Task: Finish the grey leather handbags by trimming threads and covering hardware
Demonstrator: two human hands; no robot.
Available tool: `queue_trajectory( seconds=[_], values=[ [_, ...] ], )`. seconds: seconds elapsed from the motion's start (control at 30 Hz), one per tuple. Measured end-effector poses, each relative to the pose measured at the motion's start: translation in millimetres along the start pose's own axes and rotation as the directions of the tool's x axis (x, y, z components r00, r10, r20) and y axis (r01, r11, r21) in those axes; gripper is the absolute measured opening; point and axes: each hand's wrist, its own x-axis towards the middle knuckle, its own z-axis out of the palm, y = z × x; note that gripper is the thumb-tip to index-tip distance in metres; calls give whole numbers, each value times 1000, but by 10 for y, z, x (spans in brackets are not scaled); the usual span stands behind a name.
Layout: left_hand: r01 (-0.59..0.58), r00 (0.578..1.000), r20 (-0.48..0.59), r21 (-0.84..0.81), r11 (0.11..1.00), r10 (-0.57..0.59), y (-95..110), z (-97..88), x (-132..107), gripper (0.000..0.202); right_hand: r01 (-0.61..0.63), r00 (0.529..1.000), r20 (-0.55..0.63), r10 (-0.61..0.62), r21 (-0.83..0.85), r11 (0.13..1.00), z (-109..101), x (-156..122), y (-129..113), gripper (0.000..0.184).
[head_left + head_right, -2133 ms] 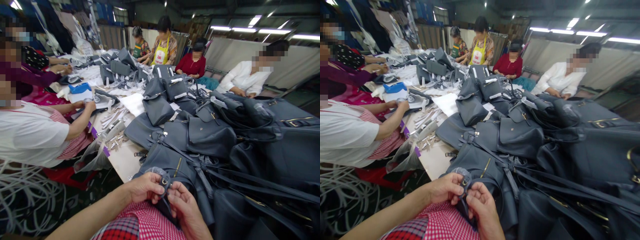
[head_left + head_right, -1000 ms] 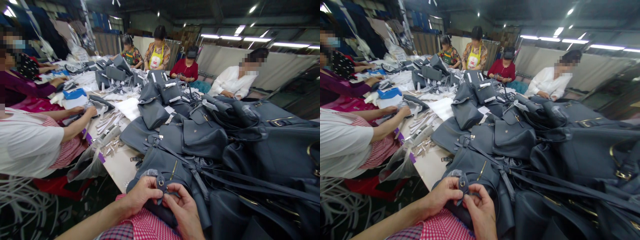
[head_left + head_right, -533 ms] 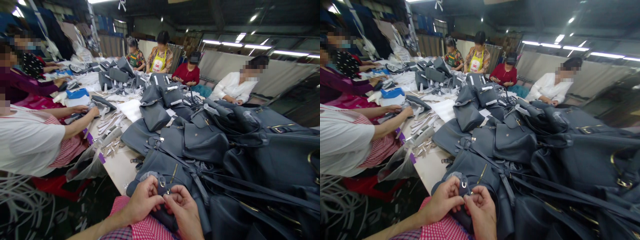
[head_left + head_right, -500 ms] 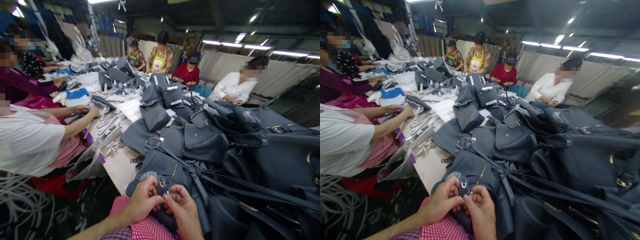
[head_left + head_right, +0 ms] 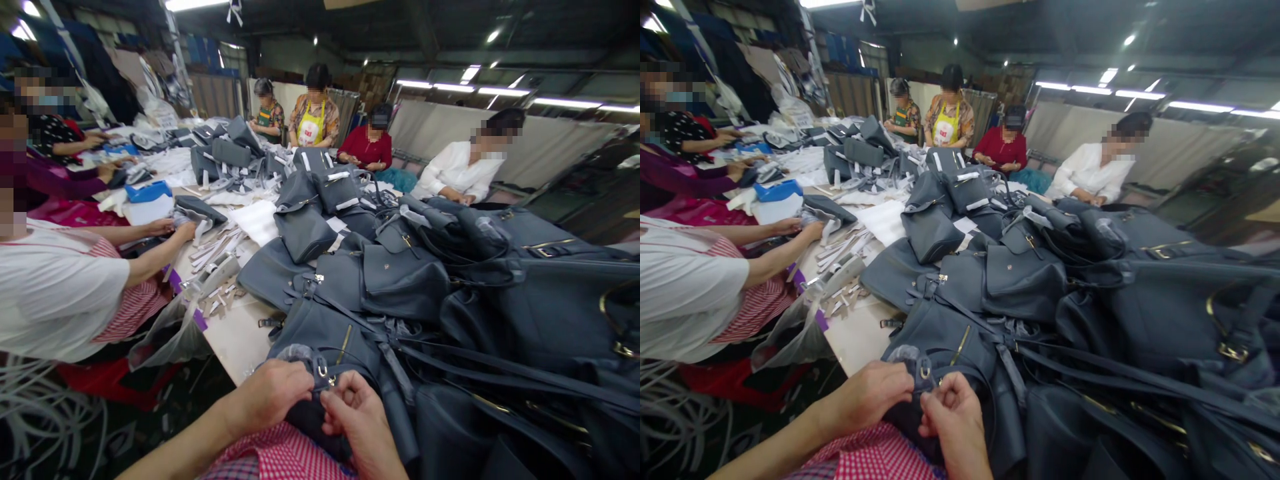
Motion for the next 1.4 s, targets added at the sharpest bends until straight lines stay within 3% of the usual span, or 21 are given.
queue_trajectory(
  seconds=[0.07,0.17,0.27,0.33,0.4,0.5,0.53,0.6,0.7,0.77,0.83,0.93,1.0,1.03,1.1,1.17,1.2,1.27,1.33,1.4],
  values=[
    [7,1000,9,73,997,-8,41,-71,3,15,63,998,5,-63,-66,996,48,-16,-34,48],
    [61,995,-79,78,995,-55,148,-143,63,17,227,974,58,-219,-275,934,96,-62,-100,35],
    [164,963,-193,-140,976,-189,189,-128,158,17,412,905,169,-390,-579,704,72,-99,-103,23],
    [207,940,-211,-275,939,-269,146,-55,192,16,500,844,238,-481,-672,546,14,-101,-53,20],
    [158,950,-218,-280,947,-223,74,36,178,15,549,805,275,-526,-682,484,-59,-89,15,20],
    [-49,973,-229,-70,996,32,2,94,103,15,585,781,319,-536,-675,449,-157,-71,84,20],
    [-119,972,-204,-5,993,116,2,73,84,16,614,753,358,-552,-683,394,-179,-69,87,19],
    [-193,976,-106,-1,981,192,33,-22,77,18,701,646,487,-588,-683,205,-205,-69,63,16],
    [-32,998,36,-270,962,44,92,-191,136,13,799,450,672,-588,-597,-71,-197,-77,-12,16],
    [150,988,109,-542,827,-108,94,-248,179,9,824,368,736,-568,-541,-166,-175,-91,-63,19],
    [259,965,189,-772,580,-179,61,-246,196,16,830,327,759,-562,-515,-212,-158,-116,-110,20],
    [340,934,288,-900,272,-214,0,-182,175,20,831,343,732,-589,-529,-173,-161,-161,-162,21],
    [346,919,306,-928,136,-250,-20,-128,152,25,845,408,691,-597,-534,-41,-172,-183,-163,20],
    [343,911,316,-937,62,-265,-22,-101,146,28,845,466,658,-592,-530,76,-174,-190,-147,20],
    [338,895,345,-938,-76,-283,-12,-45,146,33,780,625,550,-554,-480,402,-166,-196,-89,21],
    [335,882,364,-931,-145,-299,12,4,162,36,580,802,401,-443,-346,738,-144,-197,-18,27],
    [330,881,352,-936,-122,-316,28,24,173,35,460,867,339,-366,-261,849,-132,-197,12,32],
    [299,893,244,-949,95,-379,71,55,192,28,308,924,284,-256,-155,939,-116,-196,49,38],
    [248,910,63,-875,416,-409,121,80,192,16,326,913,320,-254,-196,925,-117,-195,69,38],
    [192,921,-97,-728,658,-377,165,105,162,12,436,874,363,-324,-289,852,-126,-202,98,35]
  ],
)
